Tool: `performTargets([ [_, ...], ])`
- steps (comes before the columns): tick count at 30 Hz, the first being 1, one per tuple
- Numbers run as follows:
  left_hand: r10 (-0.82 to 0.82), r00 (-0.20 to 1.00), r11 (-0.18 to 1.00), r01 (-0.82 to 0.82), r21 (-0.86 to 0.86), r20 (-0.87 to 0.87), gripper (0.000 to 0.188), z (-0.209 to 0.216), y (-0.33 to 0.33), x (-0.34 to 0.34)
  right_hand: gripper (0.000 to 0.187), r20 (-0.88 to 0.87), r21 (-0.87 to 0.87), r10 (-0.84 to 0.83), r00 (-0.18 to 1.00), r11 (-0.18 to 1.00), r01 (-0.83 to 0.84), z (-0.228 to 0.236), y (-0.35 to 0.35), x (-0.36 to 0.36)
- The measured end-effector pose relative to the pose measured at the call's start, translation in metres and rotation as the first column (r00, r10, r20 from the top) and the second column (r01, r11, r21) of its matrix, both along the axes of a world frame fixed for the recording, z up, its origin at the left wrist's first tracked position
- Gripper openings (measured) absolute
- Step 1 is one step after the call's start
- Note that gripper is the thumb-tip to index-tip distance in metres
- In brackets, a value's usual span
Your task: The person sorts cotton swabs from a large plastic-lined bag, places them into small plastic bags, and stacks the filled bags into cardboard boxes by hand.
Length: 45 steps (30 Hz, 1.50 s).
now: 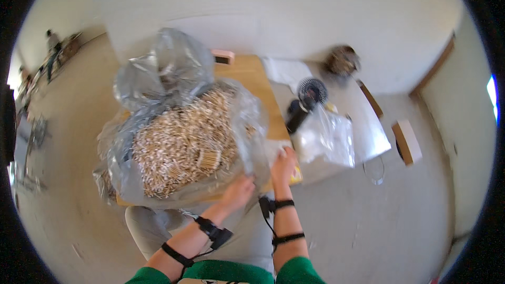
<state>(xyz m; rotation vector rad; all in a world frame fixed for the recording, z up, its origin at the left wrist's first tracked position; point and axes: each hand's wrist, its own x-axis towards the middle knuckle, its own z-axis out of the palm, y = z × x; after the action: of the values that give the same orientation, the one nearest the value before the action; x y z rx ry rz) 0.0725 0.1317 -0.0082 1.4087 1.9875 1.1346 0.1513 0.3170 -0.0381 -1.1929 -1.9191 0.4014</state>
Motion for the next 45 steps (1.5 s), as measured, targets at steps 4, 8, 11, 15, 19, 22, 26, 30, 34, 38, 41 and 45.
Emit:
performTargets([
  [4,0.006,0.999,0.994,-0.011,-0.107,-0.044,0.036,-0.046,0.005,0.013,0.019,-0.206,-0.050,0.112,0.972,0.991,-0.125,0.036,-0.037,0.018],
  [8,-0.061,0.998,0.995,0.063,-0.078,0.025,0.033,-0.002,-0.029,-0.004,0.018,0.004,0.092,0.314,0.949,0.945,-0.313,0.059,-0.083,0.017],
  [11,0.085,0.995,0.974,-0.093,-0.205,-0.048,0.033,0.021,-0.067,-0.077,0.018,-0.002,0.072,0.426,0.905,0.902,-0.425,0.062,-0.105,0.007],
  [15,0.532,0.621,0.801,-0.590,0.104,-0.576,0.044,0.001,-0.135,-0.163,0.017,-0.035,0.011,0.525,0.851,0.851,-0.525,0.062,-0.128,-0.024],
  [19,0.527,0.531,0.733,-0.679,0.039,-0.663,0.053,-0.015,-0.167,-0.202,0.017,-0.031,-0.085,0.645,0.763,0.759,-0.645,0.070,-0.141,-0.065],
  [22,0.535,0.578,0.744,-0.668,0.019,-0.616,0.056,-0.021,-0.173,-0.204,0.016,-0.048,-0.080,0.715,0.697,0.693,-0.716,0.083,-0.144,-0.105],
  [26,0.569,0.569,0.725,-0.688,0.035,-0.594,0.054,-0.020,-0.169,-0.203,0.019,-0.013,-0.075,0.783,0.621,0.619,-0.782,0.096,-0.131,-0.180],
  [30,0.581,0.557,0.712,-0.701,0.038,-0.593,0.051,-0.022,-0.169,-0.206,0.036,-0.208,-0.276,0.869,0.448,0.388,-0.879,0.076,-0.106,-0.285],
  [34,0.584,0.556,0.709,-0.705,0.037,-0.591,0.050,-0.023,-0.174,-0.204,0.037,-0.401,-0.487,0.781,0.480,0.262,-0.833,0.083,-0.126,-0.360],
  [38,0.566,0.583,0.744,-0.666,0.055,-0.583,0.049,-0.017,-0.158,-0.208,0.047,-0.552,-0.557,0.602,0.577,0.249,-0.792,0.057,-0.115,-0.425],
  [41,0.566,0.580,0.723,-0.690,0.015,-0.586,0.049,-0.020,-0.172,-0.209,0.046,-0.270,-0.247,0.849,0.454,0.394,-0.885,0.108,-0.183,-0.459],
  [45,0.516,0.616,0.743,-0.668,-0.046,-0.596,0.049,-0.015,-0.171,-0.210,0.048,-0.247,0.266,0.932,0.267,0.330,-0.906,0.188,-0.259,-0.481],
])
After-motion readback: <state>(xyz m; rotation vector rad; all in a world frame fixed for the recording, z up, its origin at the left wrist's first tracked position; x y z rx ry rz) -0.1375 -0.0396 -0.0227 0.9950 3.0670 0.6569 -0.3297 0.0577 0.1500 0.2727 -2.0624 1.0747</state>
